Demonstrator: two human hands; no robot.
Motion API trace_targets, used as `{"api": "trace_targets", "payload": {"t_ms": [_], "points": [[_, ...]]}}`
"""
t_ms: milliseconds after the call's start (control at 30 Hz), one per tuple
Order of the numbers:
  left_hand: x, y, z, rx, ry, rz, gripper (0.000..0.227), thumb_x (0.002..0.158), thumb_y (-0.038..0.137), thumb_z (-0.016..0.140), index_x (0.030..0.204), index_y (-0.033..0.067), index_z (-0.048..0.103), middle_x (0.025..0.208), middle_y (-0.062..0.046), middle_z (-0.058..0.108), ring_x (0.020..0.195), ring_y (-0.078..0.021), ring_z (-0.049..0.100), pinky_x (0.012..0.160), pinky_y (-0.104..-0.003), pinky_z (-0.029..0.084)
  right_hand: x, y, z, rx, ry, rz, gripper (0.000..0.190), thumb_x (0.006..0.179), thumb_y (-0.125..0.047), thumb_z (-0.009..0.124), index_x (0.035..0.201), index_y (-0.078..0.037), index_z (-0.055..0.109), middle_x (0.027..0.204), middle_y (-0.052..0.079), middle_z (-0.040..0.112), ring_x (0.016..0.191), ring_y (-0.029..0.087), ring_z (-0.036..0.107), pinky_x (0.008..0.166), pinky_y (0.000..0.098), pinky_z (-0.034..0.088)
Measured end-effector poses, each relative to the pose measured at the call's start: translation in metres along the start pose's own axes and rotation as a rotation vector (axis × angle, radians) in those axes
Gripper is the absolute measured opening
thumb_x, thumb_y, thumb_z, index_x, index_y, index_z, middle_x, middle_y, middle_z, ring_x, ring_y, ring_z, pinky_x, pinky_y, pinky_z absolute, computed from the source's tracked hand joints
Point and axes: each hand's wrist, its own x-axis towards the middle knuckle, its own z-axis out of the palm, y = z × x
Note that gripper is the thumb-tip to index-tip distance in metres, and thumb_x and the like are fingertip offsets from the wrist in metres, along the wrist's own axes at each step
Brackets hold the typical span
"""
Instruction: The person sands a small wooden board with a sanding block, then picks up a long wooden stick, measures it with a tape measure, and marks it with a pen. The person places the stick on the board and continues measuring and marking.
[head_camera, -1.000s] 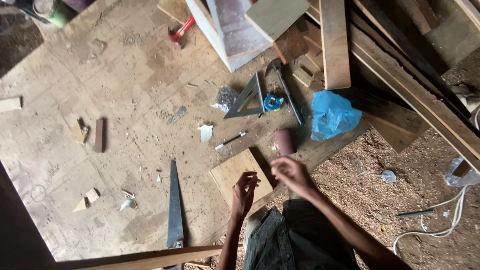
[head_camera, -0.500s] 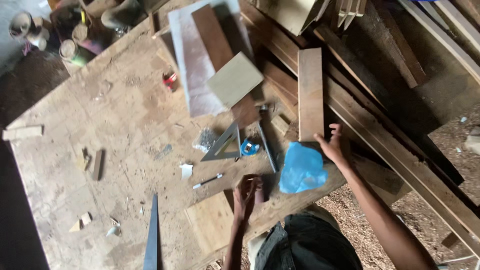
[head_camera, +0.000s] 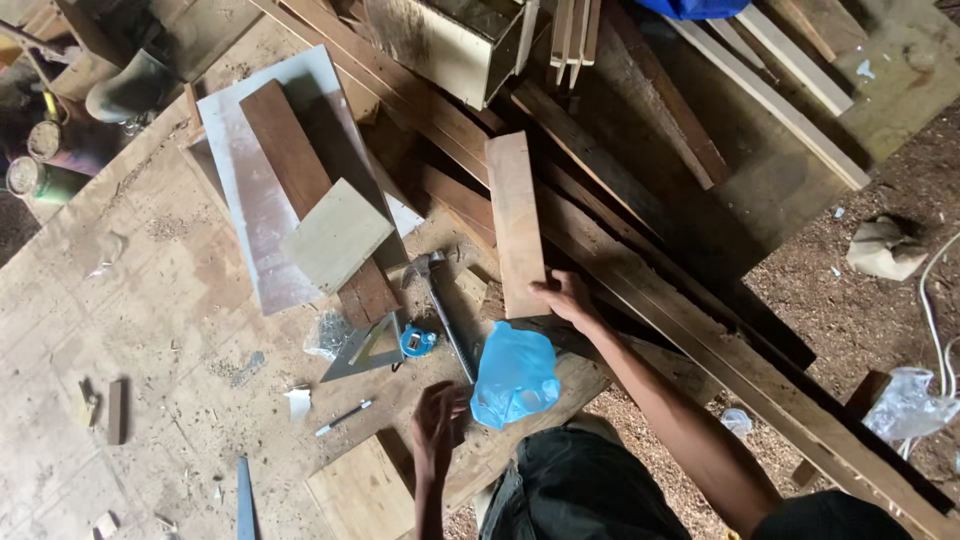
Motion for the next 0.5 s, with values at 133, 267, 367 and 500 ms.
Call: {"api": "trace_targets", "payload": {"t_ms": [133, 267, 367, 500], "points": [[0.004, 0.018, 0.003, 0.157, 0.115, -0.026, 0.045, 0.1, 0.043, 0.052, 0.118, 0.0061, 0.071, 0.1, -0.014, 0.081, 0.088, -0.0214, 0.08, 0.077, -0.037, 0.067, -0.045, -0.025, -0.026, 0.194, -0.185, 0.137, 0.104, 0.074, -0.069, 0.074, 0.148, -0.009, 0.032, 0.15, 0.018, 0.036, 0.138, 0.031, 0.036, 0.11, 0.0508, 0.033], [0.014, 0.06, 0.016, 0.067, 0.075, -0.028, 0.049, 0.1, 0.044, 0.056, 0.123, 0.0031, 0.069, 0.11, -0.017, 0.079, 0.1, -0.0259, 0.077, 0.088, -0.037, 0.061, -0.105, -0.045, -0.045, 0.151, -0.365, 0.264, 0.132, 0.073, -0.08, 0.068, 0.163, -0.014, -0.002, 0.171, 0.014, -0.005, 0.159, 0.03, -0.003, 0.123, 0.0608, 0.008], [0.024, 0.091, 0.036, 0.079, -0.014, -0.005, 0.053, 0.098, 0.046, 0.06, 0.128, 0.0031, 0.066, 0.121, -0.016, 0.075, 0.113, -0.0276, 0.071, 0.096, -0.037, 0.055, -0.135, -0.047, -0.053, 0.06, -0.368, 0.271, 0.132, 0.07, -0.082, 0.068, 0.162, -0.013, 0.004, 0.171, 0.015, 0.006, 0.158, 0.032, 0.011, 0.124, 0.0598, 0.018], [0.043, 0.114, 0.064, 0.208, -0.011, 0.107, 0.057, 0.094, 0.044, 0.067, 0.132, 0.0025, 0.064, 0.126, -0.018, 0.072, 0.118, -0.0289, 0.068, 0.098, -0.039, 0.052, -0.125, -0.037, -0.052, 0.11, -0.294, 0.007, 0.118, 0.067, -0.063, 0.077, 0.161, -0.008, 0.033, 0.164, 0.021, 0.033, 0.148, 0.039, 0.035, 0.114, 0.0572, 0.04]]}}
